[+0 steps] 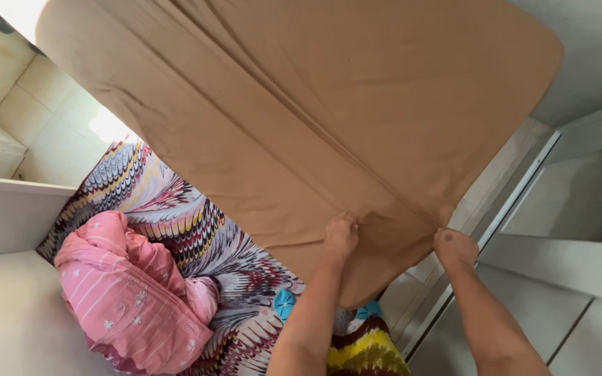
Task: The person places a pillow on the bed, smooths the brown sheet by hand, and tucks the edges of the sheet under the mattress.
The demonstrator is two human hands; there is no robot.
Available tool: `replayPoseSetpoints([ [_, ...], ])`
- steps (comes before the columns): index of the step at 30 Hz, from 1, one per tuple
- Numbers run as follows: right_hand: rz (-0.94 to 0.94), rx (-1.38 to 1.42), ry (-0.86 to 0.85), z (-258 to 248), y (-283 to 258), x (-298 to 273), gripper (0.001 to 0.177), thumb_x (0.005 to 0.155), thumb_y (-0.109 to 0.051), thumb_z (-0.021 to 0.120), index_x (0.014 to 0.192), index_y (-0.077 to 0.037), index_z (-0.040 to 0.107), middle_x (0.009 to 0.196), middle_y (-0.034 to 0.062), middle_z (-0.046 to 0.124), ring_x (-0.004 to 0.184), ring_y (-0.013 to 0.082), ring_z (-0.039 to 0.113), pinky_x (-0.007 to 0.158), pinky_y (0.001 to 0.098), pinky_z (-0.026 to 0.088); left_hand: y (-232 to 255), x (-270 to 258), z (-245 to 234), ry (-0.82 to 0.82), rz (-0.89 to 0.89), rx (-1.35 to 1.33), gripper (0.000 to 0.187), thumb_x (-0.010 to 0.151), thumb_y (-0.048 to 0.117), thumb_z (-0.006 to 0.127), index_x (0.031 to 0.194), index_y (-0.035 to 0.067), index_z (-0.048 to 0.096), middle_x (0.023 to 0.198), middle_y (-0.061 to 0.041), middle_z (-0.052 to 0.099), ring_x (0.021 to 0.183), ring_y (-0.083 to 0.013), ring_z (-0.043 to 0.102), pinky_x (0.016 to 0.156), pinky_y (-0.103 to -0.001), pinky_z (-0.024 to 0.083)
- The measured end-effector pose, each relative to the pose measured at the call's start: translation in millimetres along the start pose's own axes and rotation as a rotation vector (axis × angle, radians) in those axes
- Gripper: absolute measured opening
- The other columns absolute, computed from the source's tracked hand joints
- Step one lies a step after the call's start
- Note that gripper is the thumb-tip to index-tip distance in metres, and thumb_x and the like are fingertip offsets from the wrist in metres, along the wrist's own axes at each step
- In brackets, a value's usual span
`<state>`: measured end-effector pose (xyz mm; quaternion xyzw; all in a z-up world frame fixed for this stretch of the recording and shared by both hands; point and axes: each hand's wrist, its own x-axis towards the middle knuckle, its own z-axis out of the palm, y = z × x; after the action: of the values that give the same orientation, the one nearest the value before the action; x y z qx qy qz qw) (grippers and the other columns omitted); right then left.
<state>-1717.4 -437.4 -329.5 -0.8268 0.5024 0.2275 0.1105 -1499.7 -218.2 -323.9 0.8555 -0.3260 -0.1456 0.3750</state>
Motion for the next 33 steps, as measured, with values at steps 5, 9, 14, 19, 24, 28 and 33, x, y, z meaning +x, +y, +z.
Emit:
replayPoseSetpoints([
  [5,-0.167,-0.115,-0.264,-60.2,-24.2,34.2,0.047,0.097,-0.053,0.047,0.112,-0.018,0.076,0.126,0.0063,0.072,0.118,0.0299,0.067,0.098,0.0450,0.055,-10.9,17.0,-12.1,-0.627,-0.245,0.470,0.019,0.087,0.017,0.066,0.104,0.012,0.074,0.117,-0.016,0.073,0.113,-0.0346,0.068,0.095,-0.046,0.054],
  [9,-0.229,-0.129,-0.182,-93.0,-53.6,60.9,0.048,0.095,-0.059,0.057,0.122,-0.020,0.068,0.129,0.0069,0.069,0.124,0.0294,0.064,0.100,0.0475,0.054,-8.5,16.5,-22.2,-0.636,-0.358,0.384,0.025,0.088,0.018,0.065,0.112,0.011,0.071,0.124,-0.015,0.067,0.116,-0.0342,0.064,0.096,-0.048,0.052],
  [14,-0.441,-0.264,-0.078,-145.1,-107.0,95.6,0.043,0.098,-0.042,0.063,0.132,-0.017,0.059,0.143,0.0072,0.058,0.132,0.0312,0.057,0.105,0.0476,0.051,22.1,33.7,-35.1,-0.202,-0.490,0.124,0.043,0.092,0.030,0.070,0.124,0.003,0.059,0.132,-0.017,0.056,0.123,-0.0361,0.058,0.100,-0.045,0.051],
  [19,-0.680,-0.375,0.024,-185.0,-148.6,143.7,0.053,0.098,-0.017,0.058,0.148,-0.016,0.042,0.163,0.0046,0.032,0.138,0.0291,0.047,0.104,0.0454,0.052,53.5,84.7,-35.2,-0.249,-0.623,0.075,0.055,0.097,0.036,0.068,0.134,0.001,0.049,0.134,-0.018,0.048,0.125,-0.0371,0.051,0.105,-0.047,0.046],
  [24,-0.845,-0.639,0.144,-189.0,-172.3,235.3,0.051,0.096,-0.009,0.055,0.143,-0.015,0.037,0.151,0.0034,0.031,0.127,0.0254,0.048,0.093,0.0399,0.055,87.5,151.7,-14.3,-0.231,-0.761,0.048,0.045,0.102,0.038,0.062,0.131,0.005,0.054,0.134,-0.015,0.049,0.126,-0.0344,0.051,0.103,-0.048,0.047],
  [28,-1.239,-0.596,0.290,-172.8,-182.6,273.1,0.023,0.090,-0.013,0.056,0.113,-0.015,0.054,0.113,0.0043,0.054,0.101,0.0242,0.059,0.077,0.0401,0.055,71.2,195.2,25.9,-0.181,-0.929,0.142,0.057,0.093,0.043,0.072,0.130,0.004,0.054,0.131,-0.013,0.051,0.124,-0.0320,0.053,0.104,-0.043,0.047],
  [33,-1.570,-0.819,0.194,-169.0,-182.7,299.7,0.011,0.093,-0.013,0.055,0.102,-0.013,0.062,0.094,0.0067,0.066,0.089,0.0256,0.062,0.075,0.0402,0.054,49.7,202.3,76.2,-0.046,-0.922,0.327,0.018,0.098,0.018,0.061,0.110,0.010,0.070,0.115,-0.012,0.066,0.109,-0.0309,0.066,0.095,-0.045,0.053],
])
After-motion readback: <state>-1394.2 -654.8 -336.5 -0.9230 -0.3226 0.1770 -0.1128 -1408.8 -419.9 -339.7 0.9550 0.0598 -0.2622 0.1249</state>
